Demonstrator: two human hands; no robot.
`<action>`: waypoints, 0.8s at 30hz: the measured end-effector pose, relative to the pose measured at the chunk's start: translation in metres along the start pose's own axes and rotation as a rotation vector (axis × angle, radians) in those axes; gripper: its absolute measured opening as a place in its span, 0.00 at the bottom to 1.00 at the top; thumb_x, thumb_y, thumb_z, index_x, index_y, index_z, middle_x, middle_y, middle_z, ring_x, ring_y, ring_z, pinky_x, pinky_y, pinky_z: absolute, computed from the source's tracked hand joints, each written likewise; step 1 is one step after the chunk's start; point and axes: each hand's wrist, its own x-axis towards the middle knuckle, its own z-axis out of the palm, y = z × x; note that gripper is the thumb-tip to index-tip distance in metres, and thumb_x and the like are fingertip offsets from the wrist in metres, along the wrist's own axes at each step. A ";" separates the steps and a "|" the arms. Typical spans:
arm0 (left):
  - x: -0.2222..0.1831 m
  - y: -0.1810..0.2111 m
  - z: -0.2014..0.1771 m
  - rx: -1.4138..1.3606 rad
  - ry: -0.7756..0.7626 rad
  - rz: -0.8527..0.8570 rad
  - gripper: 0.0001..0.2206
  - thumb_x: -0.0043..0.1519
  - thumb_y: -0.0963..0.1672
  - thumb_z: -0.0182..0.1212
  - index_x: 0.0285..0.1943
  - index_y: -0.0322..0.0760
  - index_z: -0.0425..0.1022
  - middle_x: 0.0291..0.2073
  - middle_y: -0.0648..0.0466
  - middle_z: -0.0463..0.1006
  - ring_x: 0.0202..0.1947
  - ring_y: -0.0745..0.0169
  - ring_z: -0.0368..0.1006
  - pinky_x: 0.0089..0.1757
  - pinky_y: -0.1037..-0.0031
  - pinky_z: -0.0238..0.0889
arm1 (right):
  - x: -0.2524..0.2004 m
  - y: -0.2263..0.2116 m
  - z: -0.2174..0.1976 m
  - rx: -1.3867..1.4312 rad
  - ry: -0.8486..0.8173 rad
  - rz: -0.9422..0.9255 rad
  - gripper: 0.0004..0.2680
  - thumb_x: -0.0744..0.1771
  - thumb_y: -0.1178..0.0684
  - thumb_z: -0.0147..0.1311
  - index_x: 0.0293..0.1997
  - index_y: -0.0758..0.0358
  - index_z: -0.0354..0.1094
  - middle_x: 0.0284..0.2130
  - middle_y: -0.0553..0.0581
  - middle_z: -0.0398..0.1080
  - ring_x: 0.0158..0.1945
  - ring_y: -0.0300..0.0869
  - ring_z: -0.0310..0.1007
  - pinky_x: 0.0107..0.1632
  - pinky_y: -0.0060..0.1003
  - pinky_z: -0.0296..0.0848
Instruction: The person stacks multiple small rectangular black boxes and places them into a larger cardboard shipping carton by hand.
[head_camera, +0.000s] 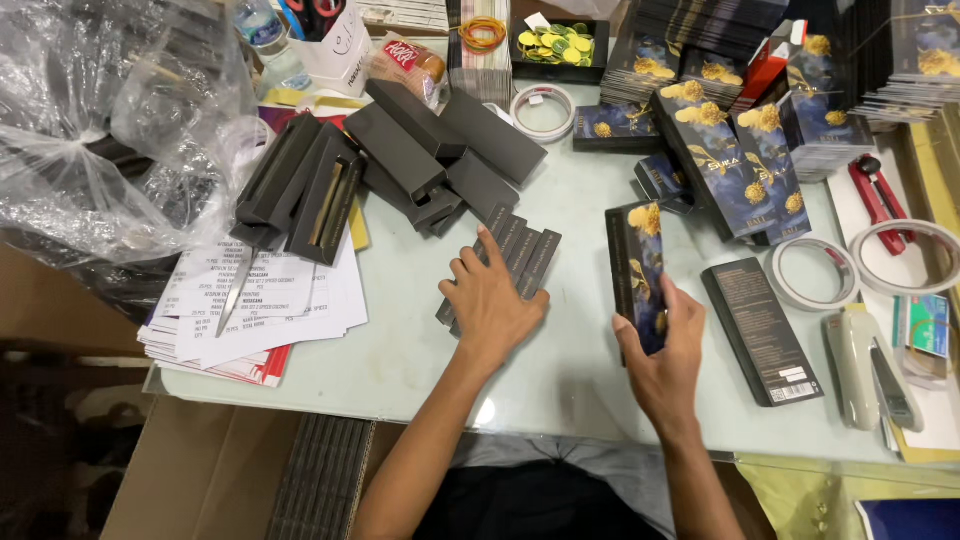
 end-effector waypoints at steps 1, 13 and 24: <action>0.001 0.001 0.000 0.002 -0.001 0.000 0.51 0.46 0.52 0.60 0.79 0.20 0.45 0.55 0.30 0.63 0.51 0.34 0.59 0.48 0.51 0.48 | -0.001 -0.008 0.004 0.001 0.000 0.002 0.29 0.65 0.55 0.64 0.74 0.65 0.55 0.57 0.70 0.58 0.63 0.64 0.63 0.64 0.56 0.61; 0.009 -0.009 0.023 -0.020 0.108 0.009 0.49 0.52 0.55 0.60 0.78 0.20 0.44 0.55 0.30 0.61 0.52 0.33 0.57 0.52 0.49 0.45 | -0.006 -0.054 0.040 0.327 -0.615 0.409 0.28 0.68 0.41 0.56 0.76 0.56 0.52 0.72 0.63 0.51 0.76 0.59 0.50 0.73 0.54 0.53; 0.001 0.011 -0.005 -0.067 -0.070 0.005 0.64 0.45 0.64 0.68 0.78 0.17 0.40 0.67 0.22 0.50 0.64 0.20 0.50 0.56 0.32 0.41 | -0.015 -0.033 0.047 0.120 -0.729 0.288 0.23 0.72 0.41 0.47 0.71 0.69 0.56 0.53 0.67 0.66 0.51 0.54 0.74 0.53 0.48 0.73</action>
